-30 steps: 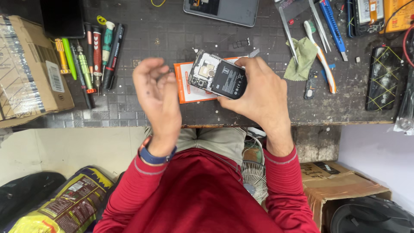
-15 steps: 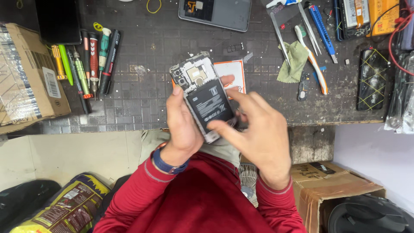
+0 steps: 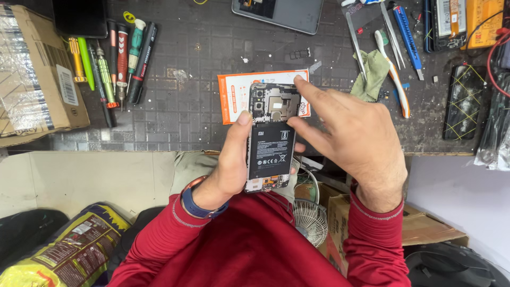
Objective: The person disassembles a smartphone by removing screws from the internal frame using a screwdriver. They then lift and detach a metal bracket from the motherboard area. The device remains open on the workbench throughout the clip.
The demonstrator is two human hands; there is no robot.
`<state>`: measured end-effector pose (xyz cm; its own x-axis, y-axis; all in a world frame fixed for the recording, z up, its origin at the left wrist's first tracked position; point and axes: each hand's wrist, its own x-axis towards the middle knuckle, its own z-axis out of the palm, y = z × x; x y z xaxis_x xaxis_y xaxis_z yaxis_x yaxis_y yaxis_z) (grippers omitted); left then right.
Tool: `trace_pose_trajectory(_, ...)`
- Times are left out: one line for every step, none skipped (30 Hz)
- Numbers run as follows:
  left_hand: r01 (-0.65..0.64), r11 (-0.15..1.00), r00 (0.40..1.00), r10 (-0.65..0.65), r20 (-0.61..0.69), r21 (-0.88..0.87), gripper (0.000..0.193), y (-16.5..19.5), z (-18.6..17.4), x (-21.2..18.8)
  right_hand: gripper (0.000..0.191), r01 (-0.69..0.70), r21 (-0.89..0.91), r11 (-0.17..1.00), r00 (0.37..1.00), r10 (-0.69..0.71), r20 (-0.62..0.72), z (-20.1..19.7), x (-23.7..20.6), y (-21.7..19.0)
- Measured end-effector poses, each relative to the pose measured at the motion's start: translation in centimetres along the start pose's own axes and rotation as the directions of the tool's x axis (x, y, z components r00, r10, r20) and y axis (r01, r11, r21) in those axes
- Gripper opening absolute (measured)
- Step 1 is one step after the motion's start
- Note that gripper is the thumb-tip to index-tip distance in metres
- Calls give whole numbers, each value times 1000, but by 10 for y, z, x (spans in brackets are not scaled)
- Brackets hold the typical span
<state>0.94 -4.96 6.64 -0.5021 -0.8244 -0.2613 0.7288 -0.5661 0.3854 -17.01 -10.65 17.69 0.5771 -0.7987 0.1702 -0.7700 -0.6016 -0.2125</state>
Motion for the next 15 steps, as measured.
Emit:
trace_pose_trajectory(14,1000,1000,-14,4,16,81,-1,-2,0,51,24,-26,999,1000,-23,10,-1,1,-1)
trace_pose_trajectory(29,999,1000,-29,9,32,80,-2,-4,0,49,46,-52,998,999,-45,21,-3,1,-2)
trace_pose_trajectory(43,998,999,-44,14,50,79,-2,-6,0,49,49,-90,995,998,-45,44,-4,1,-4)
trace_pose_trajectory(57,996,998,-56,-5,69,79,-2,-8,0,49,52,-127,991,997,-44,65,-4,1,-6)
trace_pose_trajectory(71,994,997,-69,-25,88,78,-2,-9,-1,49,57,-164,985,995,-43,88,-5,1,-8)
trace_pose_trajectory(84,991,996,-80,-46,105,78,-2,-9,-1,48,65,-184,981,994,-47,99,-6,1,-10)
trace_pose_trajectory(83,989,996,-78,-42,119,77,-2,-10,-2,48,74,-204,976,993,-53,109,-6,2,-12)
trace_pose_trajectory(81,988,996,-76,-41,132,76,-1,-10,-3,47,84,-222,971,991,-58,120,-7,2,-13)
trace_pose_trajectory(79,986,996,-74,-39,144,76,-1,-10,-4,47,85,-224,971,991,-59,123,-8,2,-14)
trace_pose_trajectory(60,988,998,-56,-31,145,73,0,-9,-3,47,88,-228,970,990,-60,125,-9,3,-14)
trace_pose_trajectory(41,988,999,-38,-22,146,70,0,-9,-3,48,90,-231,969,990,-62,127,-9,3,-15)
trace_pose_trajectory(23,989,1000,-21,-14,146,67,0,-8,-3,48,95,-232,968,990,-68,121,-9,3,-15)
trace_pose_trajectory(20,991,1000,-18,-14,136,65,1,-8,-3,49,100,-233,967,990,-74,117,-9,3,-16)
trace_pose_trajectory(16,992,1000,-15,-13,126,63,1,-7,-2,49,104,-234,967,991,-80,111,-8,2,-16)
trace_pose_trajectory(12,993,1000,-11,-11,116,62,2,-7,-2,50,113,-241,964,990,-90,104,-7,2,-17)
